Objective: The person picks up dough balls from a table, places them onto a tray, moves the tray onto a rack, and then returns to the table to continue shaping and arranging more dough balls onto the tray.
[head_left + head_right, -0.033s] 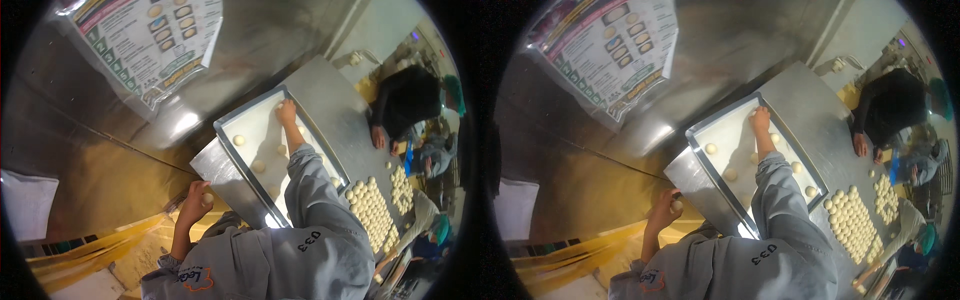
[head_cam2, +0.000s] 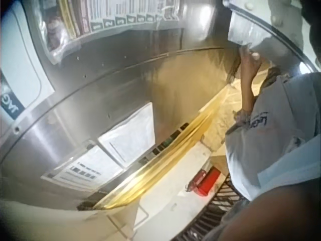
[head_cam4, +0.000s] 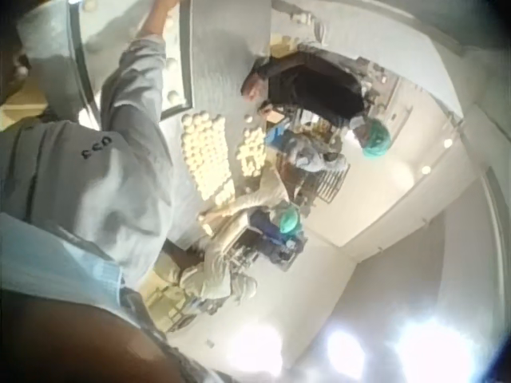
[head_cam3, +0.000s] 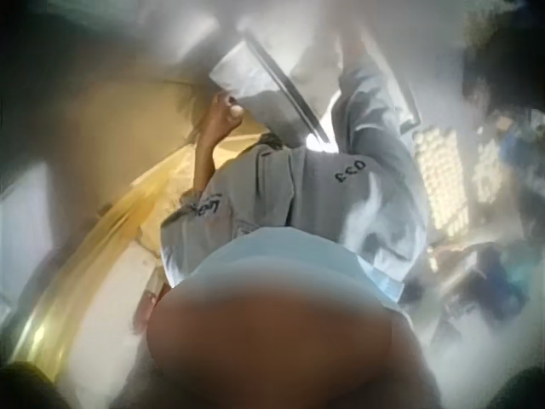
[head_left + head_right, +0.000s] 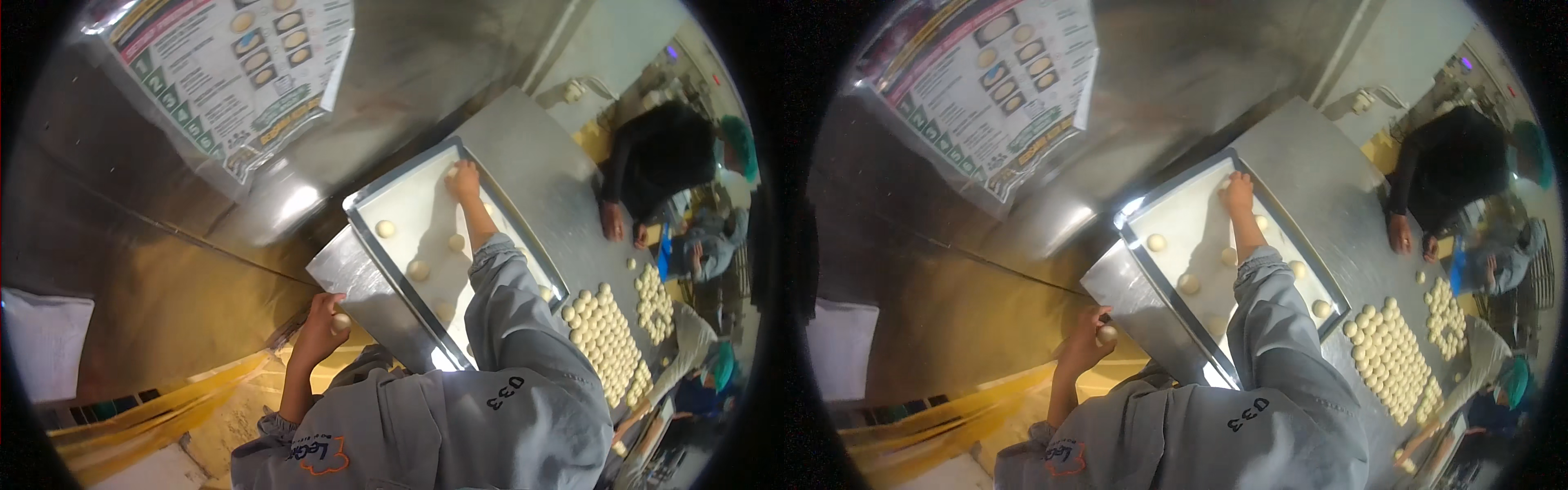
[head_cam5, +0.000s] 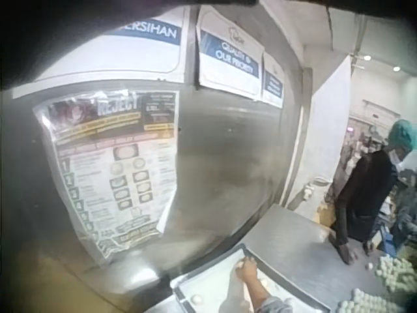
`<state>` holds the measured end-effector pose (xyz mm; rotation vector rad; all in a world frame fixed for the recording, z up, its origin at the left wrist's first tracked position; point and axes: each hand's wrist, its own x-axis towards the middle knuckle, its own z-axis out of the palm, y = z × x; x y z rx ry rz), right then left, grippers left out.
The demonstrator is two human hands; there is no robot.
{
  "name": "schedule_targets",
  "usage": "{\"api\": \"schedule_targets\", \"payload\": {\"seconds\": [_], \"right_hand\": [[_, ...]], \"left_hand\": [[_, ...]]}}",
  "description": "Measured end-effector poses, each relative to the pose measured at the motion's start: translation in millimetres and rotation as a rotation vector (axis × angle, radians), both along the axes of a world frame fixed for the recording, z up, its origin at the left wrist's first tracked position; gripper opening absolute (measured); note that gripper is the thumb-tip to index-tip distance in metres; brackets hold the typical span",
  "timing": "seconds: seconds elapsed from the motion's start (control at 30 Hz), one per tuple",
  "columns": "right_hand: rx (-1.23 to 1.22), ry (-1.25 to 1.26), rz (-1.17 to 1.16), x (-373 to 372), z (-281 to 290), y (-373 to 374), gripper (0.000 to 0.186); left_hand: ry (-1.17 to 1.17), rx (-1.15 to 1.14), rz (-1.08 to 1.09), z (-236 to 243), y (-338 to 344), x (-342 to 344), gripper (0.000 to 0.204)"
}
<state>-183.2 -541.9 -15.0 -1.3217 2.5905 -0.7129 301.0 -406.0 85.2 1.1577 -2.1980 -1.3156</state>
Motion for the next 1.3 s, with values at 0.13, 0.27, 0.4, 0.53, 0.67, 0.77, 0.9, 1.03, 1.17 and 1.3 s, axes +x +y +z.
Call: {"api": "schedule_targets", "payload": {"seconds": [0.13, 0.27, 0.4, 0.53, 0.67, 0.77, 0.9, 1.03, 1.17, 1.3], "right_hand": [[-0.296, 0.048, -0.019, 13.5, 32.8, 58.3, 0.062], [-0.381, 0.027, 0.046, 50.1, 66.2, 193.1, 0.056], [-0.279, -0.093, -0.218, 106.9, 72.8, 345.3, 0.038], [-0.233, -0.102, -0.471, 163.6, 78.5, 444.5, 0.034], [-0.300, -0.093, -0.656, 198.0, 75.6, 483.1, 0.033], [-0.348, -0.144, -0.785, 217.0, 64.0, 482.1, 0.032], [-0.394, -0.321, -0.902, 221.8, 37.4, 460.9, 0.045], [-0.286, -0.244, -0.939, 200.1, -3.8, 456.8, 0.051], [-0.108, -0.165, -0.878, 185.2, -10.1, 452.2, 0.045], [-0.058, -0.034, -0.831, 185.9, -8.4, 465.1, 0.036]], "left_hand": [[0.141, -0.022, -0.137, 0.4, -27.1, -48.0, 0.066], [0.173, -0.140, -0.178, -1.6, -73.8, -128.0, 0.067], [0.131, -0.274, -0.227, -4.2, -131.2, -230.2, 0.069], [-0.003, -0.452, -0.307, -46.5, -173.7, -300.3, 0.073], [0.081, -0.407, -0.316, -114.2, -204.7, -309.2, 0.077], [0.057, -0.454, -0.381, -93.7, -185.4, -299.4, 0.080], [-0.001, -0.710, -0.177, -68.9, -191.2, -274.4, 0.079], [-0.083, -0.570, -0.022, -84.3, -228.7, -251.1, 0.070], [-0.180, -0.327, -0.023, -115.6, -247.0, -231.2, 0.066], [-0.222, -0.295, -0.016, -114.9, -232.0, -209.5, 0.065]]}}
